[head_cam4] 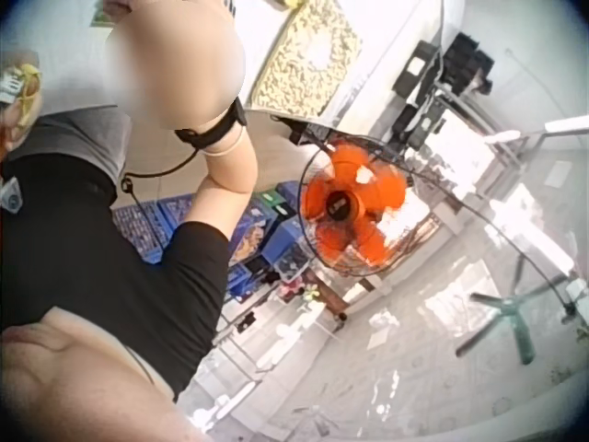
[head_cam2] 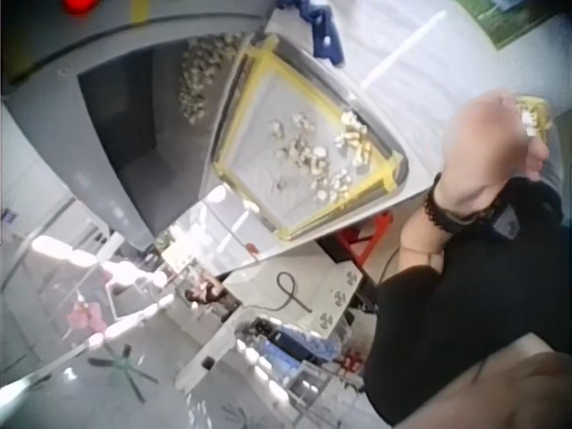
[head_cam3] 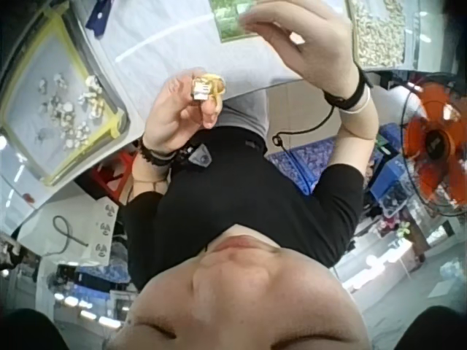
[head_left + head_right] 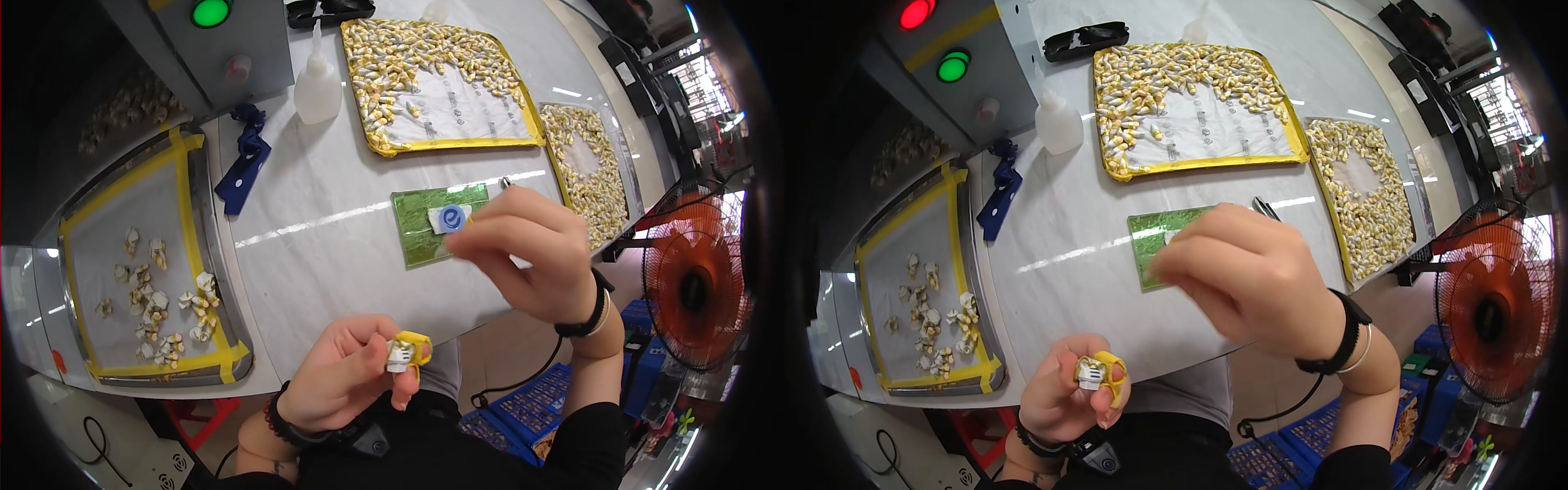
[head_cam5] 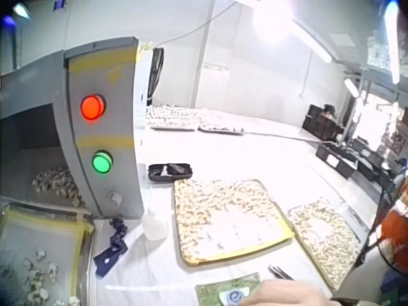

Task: The person sits at a workstation and repeatedly picks up small white and yellow components from trays. They manipulate the parts with their hands, which are protected by yellow finger cots, and place the assembled units into a yellow-framed tray on the left. The process involves picking, aligning, and inserting components one by one.

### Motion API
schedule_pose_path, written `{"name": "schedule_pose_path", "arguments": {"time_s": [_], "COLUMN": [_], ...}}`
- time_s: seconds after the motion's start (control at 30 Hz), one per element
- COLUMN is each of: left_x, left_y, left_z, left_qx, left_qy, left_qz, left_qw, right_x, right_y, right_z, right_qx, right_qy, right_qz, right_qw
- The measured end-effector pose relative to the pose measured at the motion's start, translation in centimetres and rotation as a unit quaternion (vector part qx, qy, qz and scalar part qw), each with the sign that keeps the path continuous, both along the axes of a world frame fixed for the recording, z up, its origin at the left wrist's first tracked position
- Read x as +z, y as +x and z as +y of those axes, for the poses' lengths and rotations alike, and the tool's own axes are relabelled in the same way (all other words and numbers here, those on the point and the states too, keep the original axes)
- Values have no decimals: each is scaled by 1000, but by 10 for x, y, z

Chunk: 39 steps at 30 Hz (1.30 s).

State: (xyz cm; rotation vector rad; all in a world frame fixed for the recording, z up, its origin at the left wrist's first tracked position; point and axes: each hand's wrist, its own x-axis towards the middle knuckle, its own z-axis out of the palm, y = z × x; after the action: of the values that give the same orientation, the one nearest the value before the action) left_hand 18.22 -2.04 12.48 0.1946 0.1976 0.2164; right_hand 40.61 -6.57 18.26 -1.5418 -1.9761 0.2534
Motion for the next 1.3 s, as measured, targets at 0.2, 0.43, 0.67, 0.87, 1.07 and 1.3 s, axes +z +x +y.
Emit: {"name": "schedule_pose_path", "arguments": {"time_s": [0.2, 0.43, 0.67, 0.87, 1.07, 1.3], "left_x": [2, 2, 2, 6, 10, 7], "left_y": [2, 4, 0, -1, -28, -28], "left_z": [0, 2, 2, 1, -3, -7], "left_qx": [-48, -98, -95, -70, 78, 57], "left_qy": [-49, -71, -55, 92, 182, 189], "left_qz": [-12, -39, -40, 5, 76, 42], "left_qw": [998, 992, 993, 993, 977, 979], "right_x": [12, 4, 3, 11, 35, -31], "right_y": [-23, -27, -29, -20, 107, 256], "right_z": [2, 8, 5, -12, -18, -30], "right_qx": [103, 132, 149, 147, -285, -365], "right_qy": [27, 51, 43, 57, 37, -221], "right_qz": [169, 163, 182, 145, -61, -83], "right_qw": [980, 976, 971, 977, 956, 900]}}
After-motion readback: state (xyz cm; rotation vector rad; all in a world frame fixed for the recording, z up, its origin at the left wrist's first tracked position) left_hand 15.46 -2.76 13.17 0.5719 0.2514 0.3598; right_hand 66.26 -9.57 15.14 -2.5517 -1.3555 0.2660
